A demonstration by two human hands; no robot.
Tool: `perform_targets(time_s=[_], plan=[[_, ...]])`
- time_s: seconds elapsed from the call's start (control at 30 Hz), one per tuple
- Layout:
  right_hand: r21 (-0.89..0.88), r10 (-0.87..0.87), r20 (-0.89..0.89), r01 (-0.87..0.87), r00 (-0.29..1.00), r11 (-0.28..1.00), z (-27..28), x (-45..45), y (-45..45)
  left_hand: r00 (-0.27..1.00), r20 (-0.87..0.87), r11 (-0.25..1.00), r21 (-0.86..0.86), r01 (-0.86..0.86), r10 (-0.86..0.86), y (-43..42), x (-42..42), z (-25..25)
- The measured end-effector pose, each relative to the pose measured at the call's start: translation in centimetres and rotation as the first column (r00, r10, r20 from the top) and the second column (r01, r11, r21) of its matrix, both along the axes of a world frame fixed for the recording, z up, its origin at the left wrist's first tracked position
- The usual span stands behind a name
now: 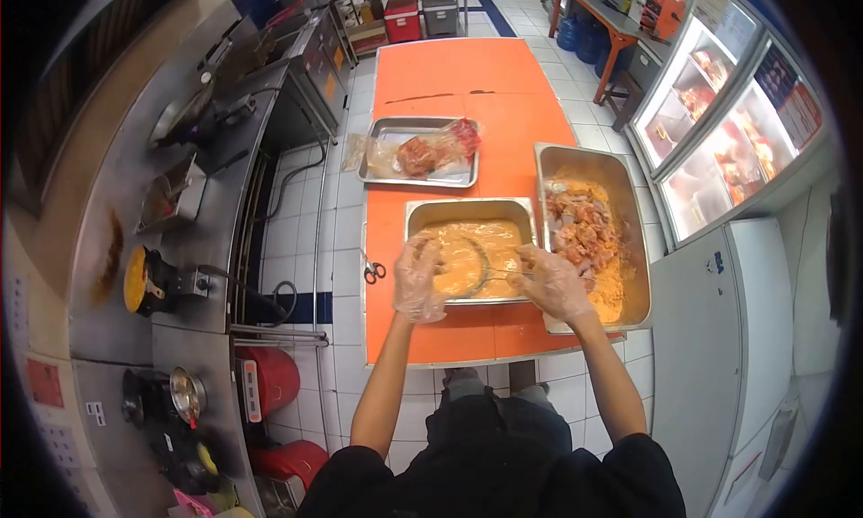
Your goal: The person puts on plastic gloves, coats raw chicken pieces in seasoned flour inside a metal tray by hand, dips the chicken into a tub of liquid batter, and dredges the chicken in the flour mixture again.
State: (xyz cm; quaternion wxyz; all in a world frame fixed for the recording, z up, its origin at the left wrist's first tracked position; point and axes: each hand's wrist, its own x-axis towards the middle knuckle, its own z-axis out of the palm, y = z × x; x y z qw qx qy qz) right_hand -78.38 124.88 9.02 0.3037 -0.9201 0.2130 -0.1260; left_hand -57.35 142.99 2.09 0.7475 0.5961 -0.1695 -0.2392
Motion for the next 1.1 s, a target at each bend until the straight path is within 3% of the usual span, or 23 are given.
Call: perform_targets(time_s=[0.13, 0.23, 0.27, 0.3, 0.33, 0.4, 0.43, 0.5, 0.53, 0.57, 0.6, 0.67, 0.77, 0.9, 0.97, 1.0, 1.07, 1.1], plan=[[0.204, -0.141, 0.184, 0.103, 0.973, 0.974, 7.5, -10.7, -2.5, 0.995, 0.093, 0.999, -0.043, -0.015, 0.019, -0.9, -3.0, 7.2], [0.393, -0.368, 0.375, 0.214, 0.851, 0.895, 5.5, -22.0, -5.6, 0.984, 0.074, 0.974, -0.176, -0.145, 0.160, -1.9, -6.4, 9.6], [0.457, -0.441, 0.374, 0.251, 0.816, 0.853, 4.8, -26.0, -6.6, 0.975, -0.011, 0.934, -0.284, -0.218, 0.224, -2.4, -7.2, 8.7], [0.519, -0.506, 0.358, 0.283, 0.784, 0.806, 3.9, -30.4, -7.6, 0.954, -0.110, 0.875, -0.380, -0.299, 0.279, -2.9, -8.4, 7.2], [0.514, -0.553, 0.288, 0.361, 0.782, 0.778, 2.1, -34.9, -8.8, 0.949, -0.103, 0.867, -0.387, -0.314, 0.298, -3.4, -9.1, 3.9], [0.508, -0.636, 0.178, 0.484, 0.751, 0.713, -2.2, -44.2, -9.9, 0.854, -0.338, 0.838, -0.246, -0.487, 0.396, -3.8, -10.8, -1.9], [0.507, -0.681, 0.156, 0.534, 0.716, 0.677, -4.3, -48.2, -10.3, 0.860, -0.319, 0.837, -0.258, -0.483, 0.398, -5.5, -12.8, -0.7], [0.618, -0.716, 0.061, 0.537, 0.696, 0.574, -8.3, -56.8, -10.4, 0.615, -0.504, 0.696, -0.036, -0.717, 0.607, -8.7, -17.6, 2.3], [0.646, -0.748, -0.039, 0.589, 0.662, 0.487, -8.4, -59.9, -10.1, 0.602, -0.511, 0.683, -0.037, -0.729, 0.614, -9.8, -19.4, 3.6], [0.654, -0.766, -0.142, 0.640, 0.627, 0.403, -8.0, -62.6, -10.3, 0.657, -0.480, 0.718, -0.076, -0.691, 0.582, -10.8, -20.9, 4.7], [0.639, -0.754, -0.143, 0.642, 0.641, 0.424, -8.4, -65.1, -10.8, 0.710, -0.448, 0.754, -0.110, -0.647, 0.544, -11.8, -22.1, 5.2], [0.687, -0.769, -0.292, 0.684, 0.569, 0.245, -9.9, -68.4, -13.0, 0.755, -0.428, 0.770, -0.183, -0.611, 0.497, -13.6, -22.5, 4.6], [0.699, -0.762, -0.234, 0.650, 0.604, 0.300, -10.2, -68.7, -18.7, 0.752, -0.359, 0.739, -0.207, -0.641, 0.553, -17.6, -23.8, 7.7], [0.685, -0.733, -0.112, 0.586, 0.671, 0.432, -7.7, -64.0, -28.8, 0.807, -0.412, 0.812, -0.224, -0.539, 0.423, -22.7, -17.4, 4.7], [0.681, -0.614, -0.043, 0.473, 0.788, 0.559, -6.9, -61.6, -34.3, 0.794, -0.428, 0.812, -0.198, -0.549, 0.433, -27.4, -14.9, 4.8], [0.680, -0.609, -0.042, 0.469, 0.792, 0.563, -7.2, -60.9, -36.9, 0.785, -0.435, 0.820, -0.161, -0.550, 0.441, -29.4, -14.0, 5.0], [0.634, -0.529, -0.178, 0.508, 0.830, 0.583, -8.5, -60.0, -43.0, 0.881, -0.152, 0.869, -0.157, -0.469, 0.448, -33.4, -12.1, 2.8], [0.616, -0.555, -0.193, 0.540, 0.809, 0.574, -9.7, -60.3, -45.7, 0.865, 0.291, 0.898, 0.039, -0.439, 0.410, -33.7, -10.0, 0.0]])
